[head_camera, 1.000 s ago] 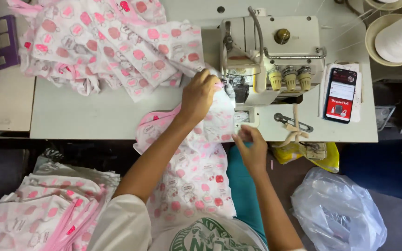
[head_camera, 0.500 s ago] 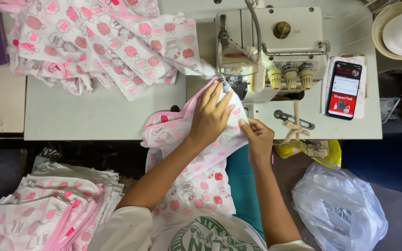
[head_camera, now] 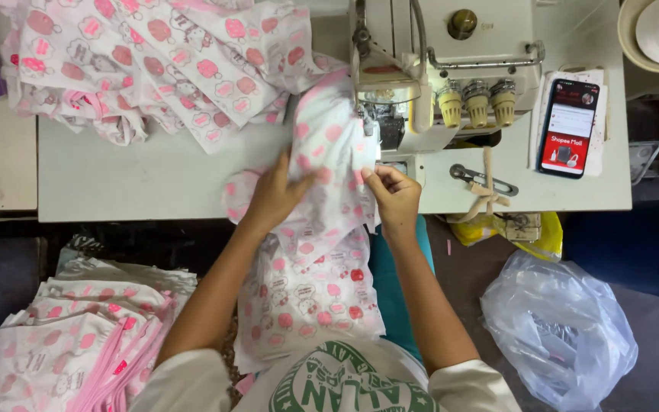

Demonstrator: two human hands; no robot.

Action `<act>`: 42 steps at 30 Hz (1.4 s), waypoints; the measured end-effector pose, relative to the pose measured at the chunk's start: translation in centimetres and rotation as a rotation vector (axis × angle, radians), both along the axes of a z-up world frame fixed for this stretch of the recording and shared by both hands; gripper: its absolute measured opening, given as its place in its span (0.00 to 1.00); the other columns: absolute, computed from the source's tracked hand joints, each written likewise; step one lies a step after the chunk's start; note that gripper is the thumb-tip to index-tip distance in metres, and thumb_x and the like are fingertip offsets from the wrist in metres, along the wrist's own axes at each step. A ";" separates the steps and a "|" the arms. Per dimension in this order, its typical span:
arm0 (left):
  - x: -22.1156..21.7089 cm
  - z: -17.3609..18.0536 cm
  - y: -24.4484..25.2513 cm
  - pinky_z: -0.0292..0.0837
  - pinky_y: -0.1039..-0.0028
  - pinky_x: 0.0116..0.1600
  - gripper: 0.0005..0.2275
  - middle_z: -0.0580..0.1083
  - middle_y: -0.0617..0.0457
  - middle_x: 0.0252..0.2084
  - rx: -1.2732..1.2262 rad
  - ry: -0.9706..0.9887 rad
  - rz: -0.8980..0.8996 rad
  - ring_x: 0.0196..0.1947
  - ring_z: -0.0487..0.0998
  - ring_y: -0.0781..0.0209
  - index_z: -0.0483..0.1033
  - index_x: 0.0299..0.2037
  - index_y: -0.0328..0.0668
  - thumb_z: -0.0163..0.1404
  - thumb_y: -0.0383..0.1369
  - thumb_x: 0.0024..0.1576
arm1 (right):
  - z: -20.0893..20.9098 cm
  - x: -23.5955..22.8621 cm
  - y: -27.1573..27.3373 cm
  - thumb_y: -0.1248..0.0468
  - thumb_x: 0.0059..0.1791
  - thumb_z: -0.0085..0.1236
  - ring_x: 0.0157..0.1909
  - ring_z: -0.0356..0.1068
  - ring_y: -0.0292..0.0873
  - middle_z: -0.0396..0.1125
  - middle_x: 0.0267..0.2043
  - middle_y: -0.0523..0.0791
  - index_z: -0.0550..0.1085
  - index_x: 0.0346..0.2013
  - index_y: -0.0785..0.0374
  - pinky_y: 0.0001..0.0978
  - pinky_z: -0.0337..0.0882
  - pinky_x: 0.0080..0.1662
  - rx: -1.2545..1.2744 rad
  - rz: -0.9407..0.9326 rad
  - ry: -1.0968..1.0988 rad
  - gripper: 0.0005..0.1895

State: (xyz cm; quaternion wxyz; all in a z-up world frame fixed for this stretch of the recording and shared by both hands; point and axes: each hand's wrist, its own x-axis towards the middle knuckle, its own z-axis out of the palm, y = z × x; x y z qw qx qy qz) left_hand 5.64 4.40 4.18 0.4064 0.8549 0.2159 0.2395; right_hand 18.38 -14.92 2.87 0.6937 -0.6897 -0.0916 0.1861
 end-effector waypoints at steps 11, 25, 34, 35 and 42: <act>3.0 0.6 -1.5 0.49 0.42 0.72 0.16 0.65 0.35 0.63 0.489 -0.156 0.070 0.68 0.61 0.34 0.66 0.66 0.35 0.35 0.28 0.69 | -2.7 -5.1 -3.1 0.65 0.46 0.70 0.27 0.63 0.31 0.69 0.20 0.42 0.83 0.31 0.63 0.24 0.66 0.33 -0.067 0.065 0.152 0.05; 10.4 1.3 -3.9 0.47 0.54 0.77 0.25 0.59 0.40 0.75 0.465 0.178 0.024 0.77 0.57 0.48 0.52 0.74 0.33 0.41 0.34 0.68 | 0.8 -0.8 -2.1 0.65 0.47 0.70 0.30 0.64 0.30 0.69 0.24 0.39 0.79 0.28 0.62 0.23 0.68 0.37 0.029 0.043 0.017 0.07; 15.6 2.1 1.8 0.54 0.51 0.78 0.25 0.61 0.39 0.74 0.537 0.177 0.078 0.76 0.59 0.48 0.54 0.71 0.28 0.41 0.35 0.67 | 4.5 2.4 1.4 0.64 0.48 0.66 0.21 0.51 0.30 0.53 0.13 0.37 0.63 0.11 0.58 0.23 0.54 0.29 -0.065 -0.042 0.036 0.25; 16.1 2.2 2.3 0.55 0.48 0.78 0.22 0.60 0.37 0.74 0.478 0.157 0.103 0.76 0.60 0.45 0.54 0.71 0.28 0.33 0.37 0.70 | 4.8 2.5 1.5 0.63 0.48 0.66 0.21 0.53 0.30 0.53 0.12 0.36 0.60 0.09 0.57 0.23 0.56 0.30 -0.110 -0.047 0.009 0.28; 16.9 0.2 7.4 0.61 0.46 0.71 0.22 0.64 0.38 0.72 0.346 0.154 0.286 0.72 0.66 0.42 0.52 0.70 0.31 0.44 0.29 0.68 | 4.5 1.9 -0.8 0.64 0.49 0.66 0.20 0.52 0.30 0.53 0.12 0.37 0.58 0.10 0.56 0.23 0.56 0.28 -0.122 -0.012 -0.063 0.29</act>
